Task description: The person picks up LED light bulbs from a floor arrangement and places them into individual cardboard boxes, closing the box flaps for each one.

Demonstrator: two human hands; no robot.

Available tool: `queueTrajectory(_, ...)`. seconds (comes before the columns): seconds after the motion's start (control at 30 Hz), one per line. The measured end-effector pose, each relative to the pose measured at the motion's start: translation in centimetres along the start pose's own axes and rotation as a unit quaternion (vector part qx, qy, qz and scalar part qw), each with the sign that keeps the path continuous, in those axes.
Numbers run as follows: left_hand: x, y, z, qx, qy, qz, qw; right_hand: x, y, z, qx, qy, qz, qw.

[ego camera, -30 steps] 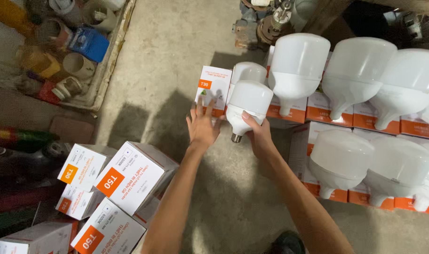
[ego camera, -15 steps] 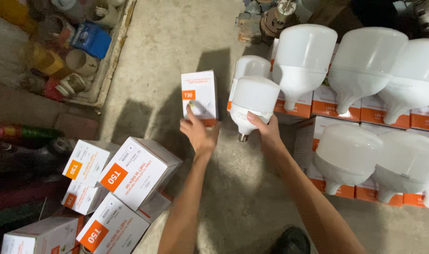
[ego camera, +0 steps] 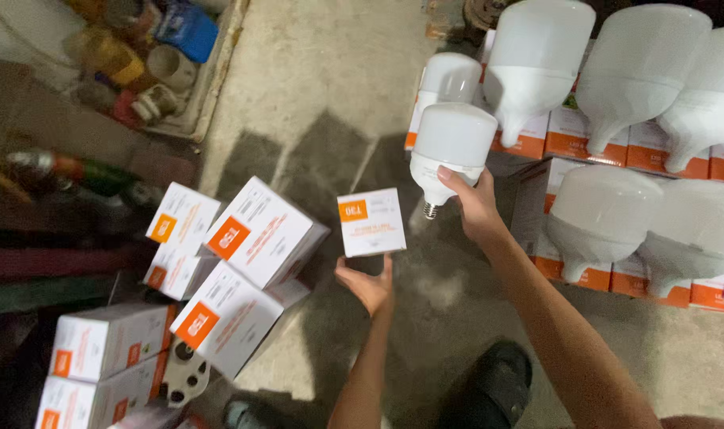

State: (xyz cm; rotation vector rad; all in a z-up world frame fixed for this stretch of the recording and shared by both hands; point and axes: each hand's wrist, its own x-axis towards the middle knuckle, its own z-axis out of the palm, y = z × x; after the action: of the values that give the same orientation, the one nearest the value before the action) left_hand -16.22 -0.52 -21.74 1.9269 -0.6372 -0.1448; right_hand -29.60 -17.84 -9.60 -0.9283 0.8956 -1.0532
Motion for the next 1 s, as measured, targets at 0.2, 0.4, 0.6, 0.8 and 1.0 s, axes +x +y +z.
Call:
queueTrajectory(0.2, 2.0, 3.3, -7.1, -0.001, -0.062, 0.078, 0.995, -3.2, -1.1, 2.6, -0.134, -0.106, -0.045, 0.984)
queueTrajectory(0.4, 5.8, 9.4, -11.9, -0.059, -0.117, 0.182, 0.975, -6.3, -1.1, 6.7, -0.295, -0.152, -0.061, 0.941)
queueTrajectory(0.6, 9.6, 13.9, -14.9, -0.107, -0.202, 0.177, 0.957, -10.0, -1.9, 8.2, -0.407, -0.190, -0.120, 0.885)
queueTrajectory(0.8, 11.6, 14.0, -15.8, 0.012, -0.412, 0.180, 0.893, -12.7, -2.8, 9.2, -0.486, -0.260, -0.135, 0.823)
queueTrajectory(1.0, 9.1, 11.9, -17.1, 0.166, -0.392, 0.192, 0.884, -10.5, -3.0, 9.0, -0.682, -0.420, -0.248, 0.545)
